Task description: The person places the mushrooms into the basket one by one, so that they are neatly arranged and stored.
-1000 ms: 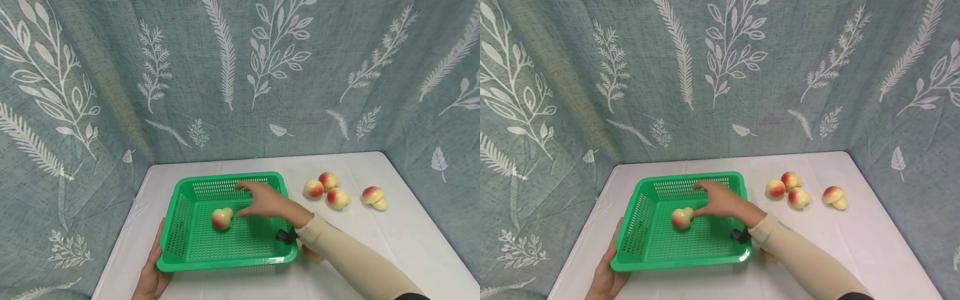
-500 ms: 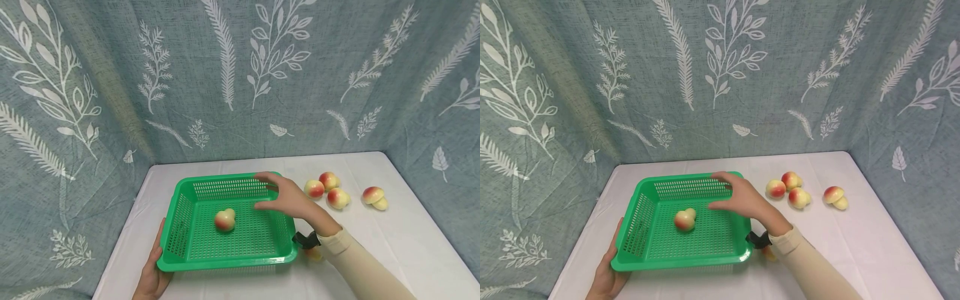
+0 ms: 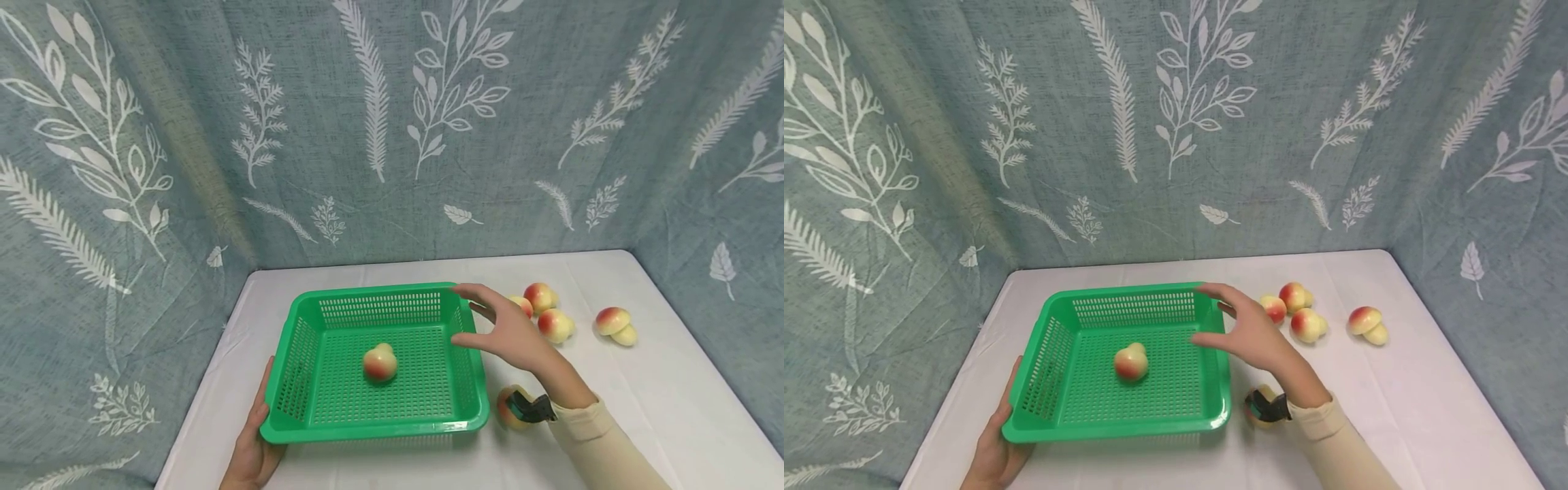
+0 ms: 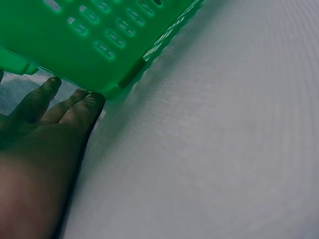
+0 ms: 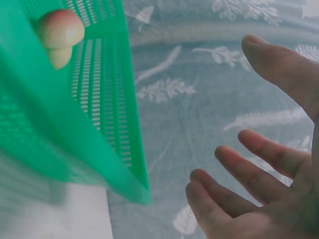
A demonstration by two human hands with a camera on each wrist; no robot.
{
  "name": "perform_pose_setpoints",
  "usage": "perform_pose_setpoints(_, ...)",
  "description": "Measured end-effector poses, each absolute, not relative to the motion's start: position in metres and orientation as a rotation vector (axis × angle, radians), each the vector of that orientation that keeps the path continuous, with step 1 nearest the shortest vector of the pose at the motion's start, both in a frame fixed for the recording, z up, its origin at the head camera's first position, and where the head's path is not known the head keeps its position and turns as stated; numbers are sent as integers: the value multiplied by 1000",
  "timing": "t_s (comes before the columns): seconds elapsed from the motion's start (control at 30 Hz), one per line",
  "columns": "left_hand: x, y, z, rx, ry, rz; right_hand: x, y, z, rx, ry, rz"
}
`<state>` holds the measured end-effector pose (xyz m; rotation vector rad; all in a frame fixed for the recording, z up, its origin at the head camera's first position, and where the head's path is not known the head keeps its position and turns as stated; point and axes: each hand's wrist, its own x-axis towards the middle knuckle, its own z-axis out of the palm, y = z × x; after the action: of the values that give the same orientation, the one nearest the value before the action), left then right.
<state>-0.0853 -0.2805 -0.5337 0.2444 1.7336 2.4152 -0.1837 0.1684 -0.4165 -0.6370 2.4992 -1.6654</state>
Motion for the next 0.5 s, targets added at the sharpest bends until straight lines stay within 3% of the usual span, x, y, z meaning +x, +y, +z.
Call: perform_pose_setpoints(0.5,-84,-281,-534,259,1719,2407,-157,210,-428,-442,2620,-1674)
